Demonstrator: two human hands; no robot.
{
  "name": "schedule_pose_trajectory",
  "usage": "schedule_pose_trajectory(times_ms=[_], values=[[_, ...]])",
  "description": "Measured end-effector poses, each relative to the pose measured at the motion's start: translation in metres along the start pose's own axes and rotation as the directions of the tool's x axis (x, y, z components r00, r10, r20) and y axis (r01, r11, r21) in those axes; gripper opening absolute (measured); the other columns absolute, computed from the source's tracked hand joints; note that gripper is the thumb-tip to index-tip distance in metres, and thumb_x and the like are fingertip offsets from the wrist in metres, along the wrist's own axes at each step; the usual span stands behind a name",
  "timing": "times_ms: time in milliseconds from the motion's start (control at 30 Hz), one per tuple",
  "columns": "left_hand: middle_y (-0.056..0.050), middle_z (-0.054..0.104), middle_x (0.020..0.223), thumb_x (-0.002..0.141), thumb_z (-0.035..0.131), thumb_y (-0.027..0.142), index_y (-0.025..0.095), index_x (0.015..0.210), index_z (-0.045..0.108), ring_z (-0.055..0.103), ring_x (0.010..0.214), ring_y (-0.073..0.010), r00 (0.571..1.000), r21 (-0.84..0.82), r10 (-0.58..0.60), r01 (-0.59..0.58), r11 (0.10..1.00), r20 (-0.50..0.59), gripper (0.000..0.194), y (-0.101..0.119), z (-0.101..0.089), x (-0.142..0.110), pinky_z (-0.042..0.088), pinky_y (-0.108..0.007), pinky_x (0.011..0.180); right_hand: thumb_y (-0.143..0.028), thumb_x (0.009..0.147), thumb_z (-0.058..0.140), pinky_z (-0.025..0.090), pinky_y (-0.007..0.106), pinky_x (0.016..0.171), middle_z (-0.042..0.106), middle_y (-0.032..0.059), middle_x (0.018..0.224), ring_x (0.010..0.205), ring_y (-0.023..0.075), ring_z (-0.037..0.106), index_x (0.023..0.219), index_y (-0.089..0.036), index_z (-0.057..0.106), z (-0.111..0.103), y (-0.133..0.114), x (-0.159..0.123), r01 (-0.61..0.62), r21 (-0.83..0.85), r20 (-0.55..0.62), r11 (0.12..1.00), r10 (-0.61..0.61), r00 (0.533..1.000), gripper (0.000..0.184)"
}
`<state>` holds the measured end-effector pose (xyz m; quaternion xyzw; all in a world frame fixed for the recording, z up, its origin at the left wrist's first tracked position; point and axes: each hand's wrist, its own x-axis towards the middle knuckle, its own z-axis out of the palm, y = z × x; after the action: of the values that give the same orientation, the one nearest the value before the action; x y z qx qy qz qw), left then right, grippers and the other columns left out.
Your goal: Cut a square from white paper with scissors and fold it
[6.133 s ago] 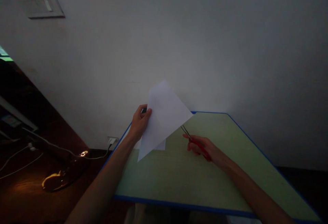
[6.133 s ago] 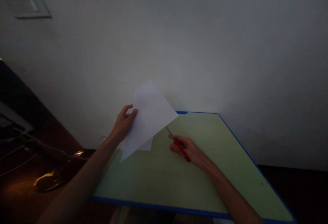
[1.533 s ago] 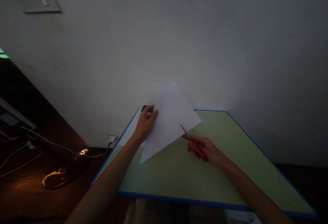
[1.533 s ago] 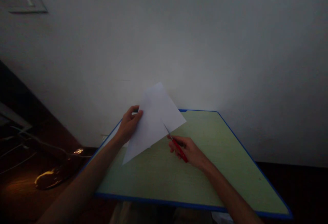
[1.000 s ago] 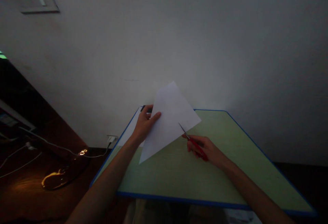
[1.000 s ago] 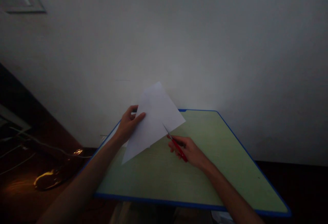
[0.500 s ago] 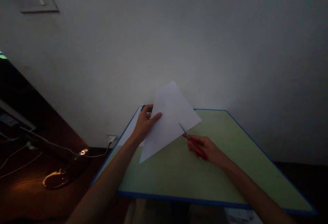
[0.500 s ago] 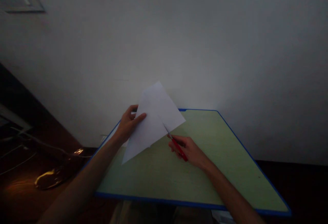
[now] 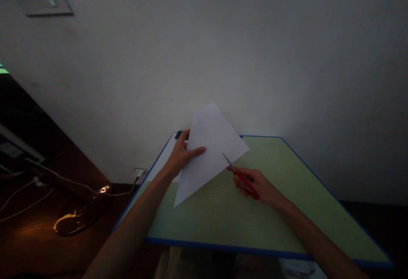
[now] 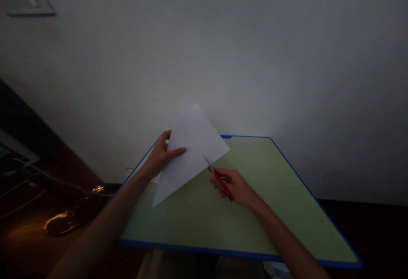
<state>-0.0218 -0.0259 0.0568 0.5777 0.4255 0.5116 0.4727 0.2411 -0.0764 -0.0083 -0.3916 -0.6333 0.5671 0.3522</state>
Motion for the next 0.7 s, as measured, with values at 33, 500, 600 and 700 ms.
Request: schedule_pose_trajectory(times_ms=[33,500,600,700], values=[[-0.008,0.072,0.095,0.066,0.084,0.031,0.025,0.128,0.043,0.072,0.072,-0.0264,1.0,0.0,0.002,-0.002,1.0,0.001,0.075,0.0001,0.0001,-0.0001,0.061,-0.037,0.058,-0.053,0.084,0.065,0.032,0.023,0.045,0.054,-0.0014,0.07,0.05,0.0069,0.046,0.099,-0.015,0.066,0.0002,0.0,0.0001,0.003,0.003,0.0,1.0,-0.003,1.0,0.042],[-0.01,0.071,0.099,0.067,0.083,0.033,0.025,0.129,0.045,0.072,0.075,-0.0273,1.0,0.031,0.016,-0.015,0.999,-0.011,0.073,-0.0017,-0.0004,0.0011,0.061,-0.037,0.058,-0.054,0.086,0.064,0.027,0.023,0.043,0.046,-0.0049,0.061,0.047,0.0071,0.04,0.12,-0.015,0.067,-0.0004,0.0033,-0.0002,0.017,-0.025,0.014,1.0,-0.017,1.0,0.052],[-0.009,0.072,0.098,0.067,0.083,0.033,0.025,0.13,0.044,0.072,0.075,-0.0269,1.0,0.025,0.002,-0.001,1.0,-0.013,0.075,-0.0015,0.0001,0.0011,0.061,-0.037,0.059,-0.055,0.086,0.064,0.027,0.022,0.043,0.045,-0.0055,0.059,0.047,0.0073,0.04,0.127,-0.015,0.063,-0.0007,0.0038,-0.0005,0.013,-0.03,0.003,0.999,-0.013,1.0,0.057],[-0.01,0.071,0.1,0.066,0.084,0.033,0.024,0.128,0.044,0.072,0.076,-0.0269,1.0,0.01,0.006,-0.006,1.0,-0.008,0.074,-0.001,0.0007,0.001,0.062,-0.039,0.061,-0.056,0.086,0.064,0.027,0.022,0.043,0.045,-0.0048,0.061,0.048,0.0074,0.041,0.128,-0.016,0.063,-0.0009,0.0026,-0.0014,0.008,-0.02,0.001,1.0,-0.008,1.0,0.058]])
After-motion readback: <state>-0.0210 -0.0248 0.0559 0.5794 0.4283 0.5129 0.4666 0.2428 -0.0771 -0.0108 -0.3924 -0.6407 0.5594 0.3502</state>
